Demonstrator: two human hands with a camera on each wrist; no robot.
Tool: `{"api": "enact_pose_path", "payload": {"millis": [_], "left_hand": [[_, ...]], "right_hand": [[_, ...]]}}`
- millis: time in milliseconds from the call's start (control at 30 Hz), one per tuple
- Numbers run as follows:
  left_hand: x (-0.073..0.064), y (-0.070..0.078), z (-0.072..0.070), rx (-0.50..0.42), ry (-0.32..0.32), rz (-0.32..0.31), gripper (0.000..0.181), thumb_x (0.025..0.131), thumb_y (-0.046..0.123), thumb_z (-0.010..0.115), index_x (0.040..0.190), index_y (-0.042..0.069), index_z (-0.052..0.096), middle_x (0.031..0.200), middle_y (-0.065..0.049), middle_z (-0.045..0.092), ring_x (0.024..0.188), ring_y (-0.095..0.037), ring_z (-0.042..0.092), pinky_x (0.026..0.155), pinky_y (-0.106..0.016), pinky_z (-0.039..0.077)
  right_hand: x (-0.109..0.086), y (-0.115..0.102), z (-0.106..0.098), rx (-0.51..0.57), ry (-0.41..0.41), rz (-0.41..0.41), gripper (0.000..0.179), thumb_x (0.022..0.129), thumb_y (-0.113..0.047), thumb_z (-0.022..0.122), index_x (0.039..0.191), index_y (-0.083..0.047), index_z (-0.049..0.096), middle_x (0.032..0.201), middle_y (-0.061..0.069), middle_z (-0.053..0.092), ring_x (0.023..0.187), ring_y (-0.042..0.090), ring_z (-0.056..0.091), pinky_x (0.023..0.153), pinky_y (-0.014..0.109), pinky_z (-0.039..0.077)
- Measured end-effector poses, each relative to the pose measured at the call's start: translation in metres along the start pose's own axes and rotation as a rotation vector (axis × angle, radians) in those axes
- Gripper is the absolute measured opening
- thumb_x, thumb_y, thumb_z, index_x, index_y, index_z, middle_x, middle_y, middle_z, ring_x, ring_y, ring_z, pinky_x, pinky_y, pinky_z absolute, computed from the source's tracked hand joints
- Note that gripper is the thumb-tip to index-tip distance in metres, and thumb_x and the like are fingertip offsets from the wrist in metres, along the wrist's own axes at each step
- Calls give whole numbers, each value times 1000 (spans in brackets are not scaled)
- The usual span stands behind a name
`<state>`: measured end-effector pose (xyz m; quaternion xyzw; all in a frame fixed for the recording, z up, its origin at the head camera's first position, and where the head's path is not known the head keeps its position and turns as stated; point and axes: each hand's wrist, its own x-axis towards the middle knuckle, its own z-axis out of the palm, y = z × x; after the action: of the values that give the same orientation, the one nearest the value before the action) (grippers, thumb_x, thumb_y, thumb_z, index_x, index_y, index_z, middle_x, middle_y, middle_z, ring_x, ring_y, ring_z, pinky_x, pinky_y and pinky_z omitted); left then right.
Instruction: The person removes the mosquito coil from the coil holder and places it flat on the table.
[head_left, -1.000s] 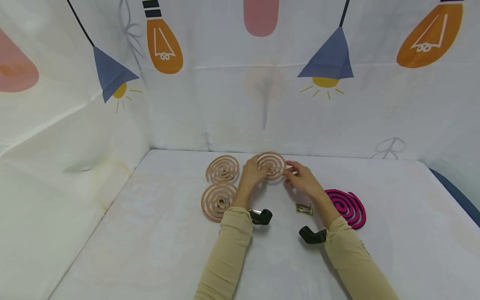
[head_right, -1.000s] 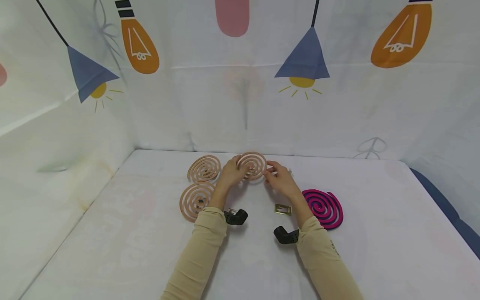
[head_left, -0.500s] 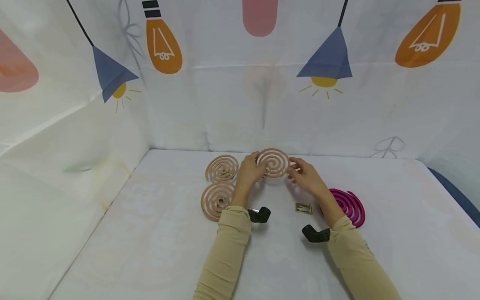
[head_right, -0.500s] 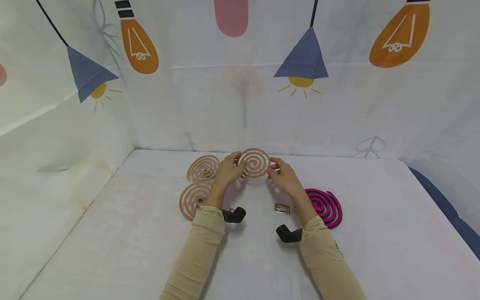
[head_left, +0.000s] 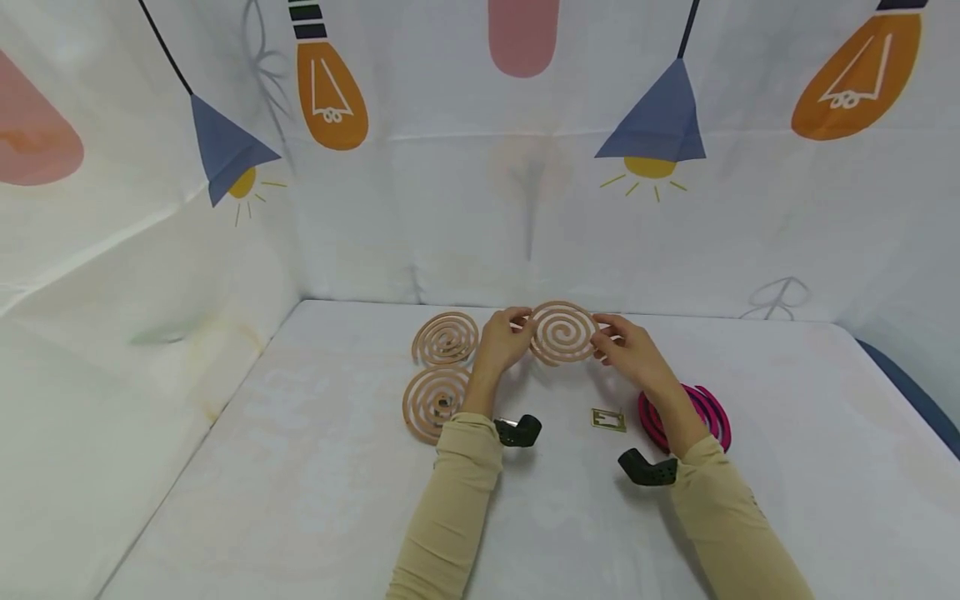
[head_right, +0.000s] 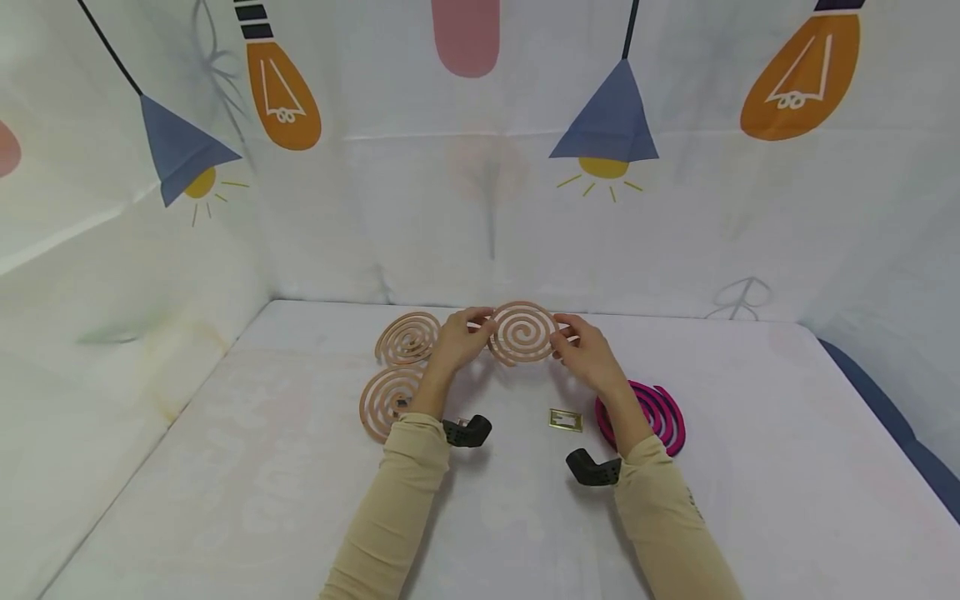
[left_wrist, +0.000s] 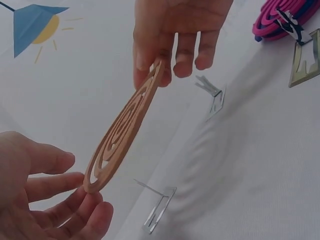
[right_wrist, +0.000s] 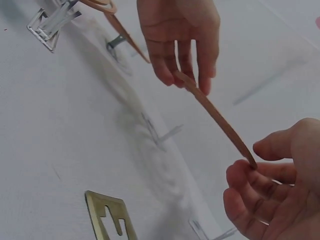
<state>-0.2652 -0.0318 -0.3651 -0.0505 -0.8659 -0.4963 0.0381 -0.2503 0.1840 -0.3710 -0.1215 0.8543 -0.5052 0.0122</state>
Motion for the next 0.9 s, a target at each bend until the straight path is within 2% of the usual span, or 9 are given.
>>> {"api": "enact_pose_path", "payload": {"millis": [200,367,500,667,900], "left_hand": [[-1,0,0,-11,-8,17,27,91,16,56,115,8,65,103,-11,68,88,-23,69,69,-23,49],[-2,2,1,-78,-60,27,27,90,10,55,115,6,64,100,-13,69,72,-20,70,56,-18,45],[-1,3,3,-101,-108,22,28,91,7,56,118,6,62,101,-14,68,67,-17,69,57,-19,49],[-2,5,6,-84,-185,41,32,91,9,56,124,9,58,104,-14,66,70,-20,70,63,-23,54],[-4,8,12,-50,-235,93,41,92,11,55,132,17,54,101,-11,67,69,-16,69,59,-20,50]], "right_hand": [[-1,1,-7,-4,5,19,42,96,-12,48,135,2,45,104,26,60,71,2,58,66,19,51],[-4,1,-15,-17,-4,53,41,98,-13,45,137,0,44,103,22,57,71,4,55,65,19,49],[-8,2,-20,-15,-24,63,41,98,-13,45,137,-1,43,103,22,57,72,7,56,66,21,50],[-13,2,-28,-37,-38,62,41,97,-10,46,137,0,42,107,23,55,74,15,58,67,24,51],[-18,0,-41,-67,-71,45,42,98,-14,46,137,2,40,114,24,51,72,8,57,65,24,51]]}}
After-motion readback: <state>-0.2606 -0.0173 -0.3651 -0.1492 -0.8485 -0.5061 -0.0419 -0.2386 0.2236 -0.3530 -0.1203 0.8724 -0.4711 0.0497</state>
